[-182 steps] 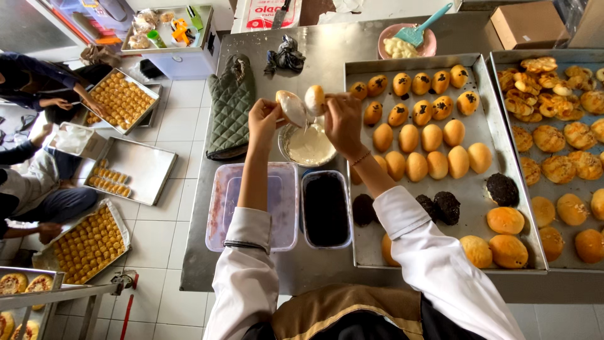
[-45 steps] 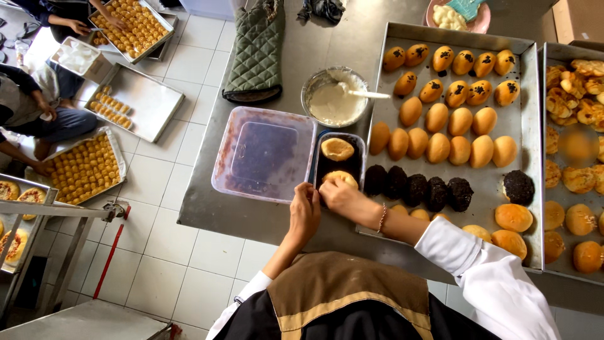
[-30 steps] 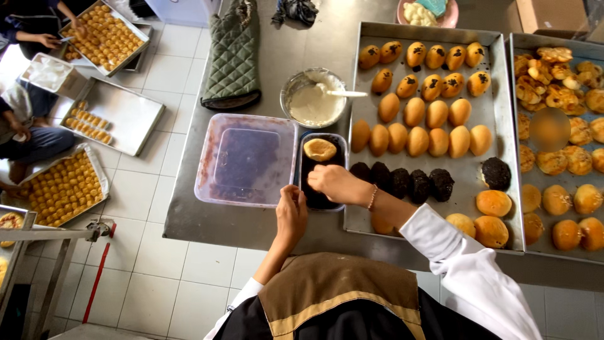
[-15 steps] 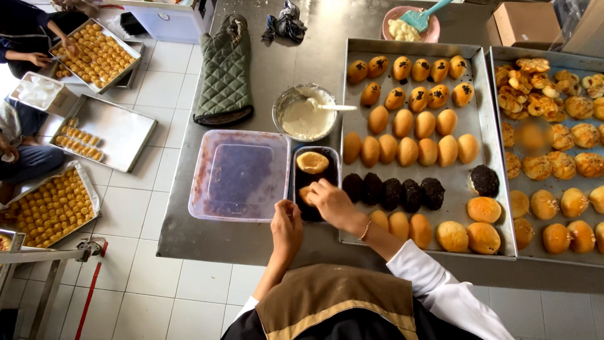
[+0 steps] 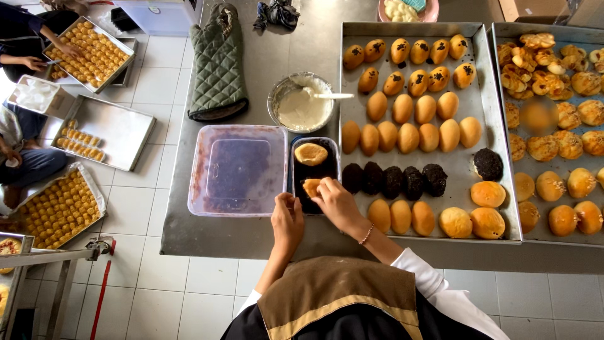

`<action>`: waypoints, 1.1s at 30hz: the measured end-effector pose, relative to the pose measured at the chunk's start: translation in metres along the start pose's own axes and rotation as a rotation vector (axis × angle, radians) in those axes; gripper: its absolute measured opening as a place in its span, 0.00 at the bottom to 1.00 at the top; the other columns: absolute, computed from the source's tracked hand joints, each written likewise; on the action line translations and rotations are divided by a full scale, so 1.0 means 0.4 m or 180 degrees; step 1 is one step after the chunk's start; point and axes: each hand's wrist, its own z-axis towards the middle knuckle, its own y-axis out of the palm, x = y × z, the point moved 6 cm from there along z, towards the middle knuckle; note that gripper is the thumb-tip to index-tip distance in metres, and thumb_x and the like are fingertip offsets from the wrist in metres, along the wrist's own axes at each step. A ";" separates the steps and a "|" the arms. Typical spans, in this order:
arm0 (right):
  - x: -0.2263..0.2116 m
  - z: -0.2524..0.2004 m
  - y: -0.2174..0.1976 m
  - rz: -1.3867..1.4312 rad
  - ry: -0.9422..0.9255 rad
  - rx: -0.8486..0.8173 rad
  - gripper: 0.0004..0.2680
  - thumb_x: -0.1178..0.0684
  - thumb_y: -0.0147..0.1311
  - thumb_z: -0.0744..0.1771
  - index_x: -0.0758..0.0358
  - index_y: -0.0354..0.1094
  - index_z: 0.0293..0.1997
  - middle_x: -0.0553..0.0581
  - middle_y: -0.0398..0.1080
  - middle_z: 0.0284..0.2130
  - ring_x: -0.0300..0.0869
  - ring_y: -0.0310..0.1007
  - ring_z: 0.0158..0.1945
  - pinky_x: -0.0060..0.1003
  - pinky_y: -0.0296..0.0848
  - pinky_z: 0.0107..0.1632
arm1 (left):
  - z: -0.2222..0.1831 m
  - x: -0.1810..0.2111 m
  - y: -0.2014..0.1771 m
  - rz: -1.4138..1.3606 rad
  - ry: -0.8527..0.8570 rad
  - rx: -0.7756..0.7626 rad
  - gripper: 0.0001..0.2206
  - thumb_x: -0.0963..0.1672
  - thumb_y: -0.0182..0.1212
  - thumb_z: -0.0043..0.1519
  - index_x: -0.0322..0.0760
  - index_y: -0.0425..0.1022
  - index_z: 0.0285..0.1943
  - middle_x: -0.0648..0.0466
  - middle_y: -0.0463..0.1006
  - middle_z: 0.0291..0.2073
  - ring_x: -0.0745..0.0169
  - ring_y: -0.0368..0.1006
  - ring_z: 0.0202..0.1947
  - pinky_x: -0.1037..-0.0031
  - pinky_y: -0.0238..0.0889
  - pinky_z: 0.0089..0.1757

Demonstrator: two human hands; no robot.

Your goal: The person applies cream and chocolate toppings to baked bread by hand, dipping the bread into a bowl of cream and then into a container of chocolate sprinkles before placing them on a tray.

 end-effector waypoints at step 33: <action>0.014 -0.063 0.076 0.0112 -0.0078 0.0471 0.01 0.64 0.55 0.68 0.71 0.72 0.38 0.60 0.72 0.33 0.42 0.75 0.32 0.27 0.76 0.32 | 0.000 0.002 -0.001 -0.0118 0.0057 0.0029 0.07 0.39 0.57 0.67 0.29 0.66 0.49 0.49 0.77 0.30 0.60 0.77 0.27 0.71 0.72 0.31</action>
